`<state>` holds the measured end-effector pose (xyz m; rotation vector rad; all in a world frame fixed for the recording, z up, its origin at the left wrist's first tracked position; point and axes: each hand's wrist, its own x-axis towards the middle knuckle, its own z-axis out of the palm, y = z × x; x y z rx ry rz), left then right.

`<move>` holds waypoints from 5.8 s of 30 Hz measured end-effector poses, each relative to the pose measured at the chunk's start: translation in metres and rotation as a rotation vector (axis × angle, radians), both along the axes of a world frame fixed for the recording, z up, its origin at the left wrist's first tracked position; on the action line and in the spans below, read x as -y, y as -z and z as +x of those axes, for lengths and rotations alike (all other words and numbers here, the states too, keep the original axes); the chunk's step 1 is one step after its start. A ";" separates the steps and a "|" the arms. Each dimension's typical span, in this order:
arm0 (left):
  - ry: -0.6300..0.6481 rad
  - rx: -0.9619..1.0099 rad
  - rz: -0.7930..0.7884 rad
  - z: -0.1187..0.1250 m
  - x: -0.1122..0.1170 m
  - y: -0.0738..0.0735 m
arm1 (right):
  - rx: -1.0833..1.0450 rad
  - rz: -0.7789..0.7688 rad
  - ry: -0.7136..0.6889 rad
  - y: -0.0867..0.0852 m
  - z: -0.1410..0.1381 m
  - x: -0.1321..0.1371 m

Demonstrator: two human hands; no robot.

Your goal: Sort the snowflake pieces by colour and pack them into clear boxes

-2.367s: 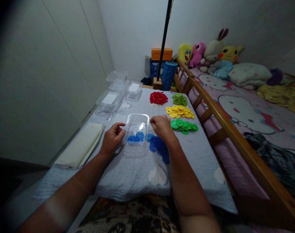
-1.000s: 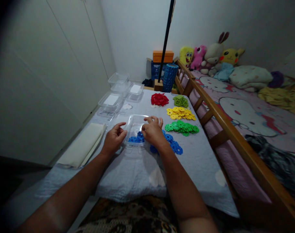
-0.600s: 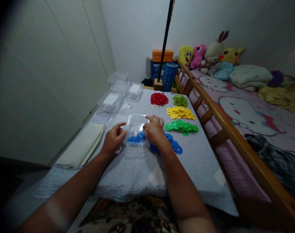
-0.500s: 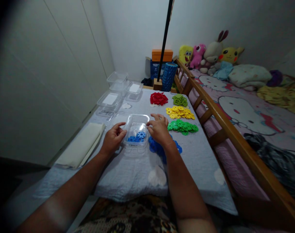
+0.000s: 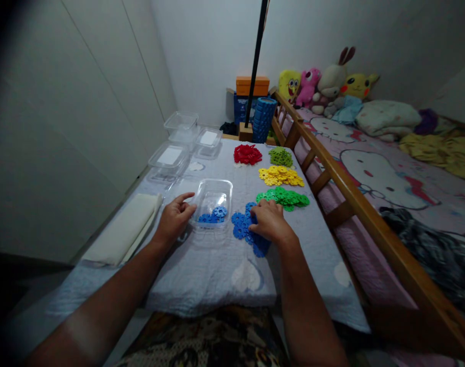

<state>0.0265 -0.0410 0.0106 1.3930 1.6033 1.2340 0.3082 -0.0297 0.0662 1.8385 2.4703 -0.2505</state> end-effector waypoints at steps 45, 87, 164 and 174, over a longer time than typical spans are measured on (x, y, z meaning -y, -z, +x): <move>0.033 0.023 0.010 0.000 -0.002 0.002 | -0.137 0.097 -0.186 0.004 -0.108 -0.033; 0.025 0.009 0.016 0.002 0.001 -0.003 | -0.710 0.035 -0.010 -0.023 -0.031 -0.025; 0.034 -0.016 0.041 0.003 0.003 -0.003 | -0.280 0.120 -0.177 0.012 -0.098 -0.028; 0.031 -0.004 0.044 0.003 0.002 -0.002 | -0.473 0.231 0.062 0.002 -0.048 -0.039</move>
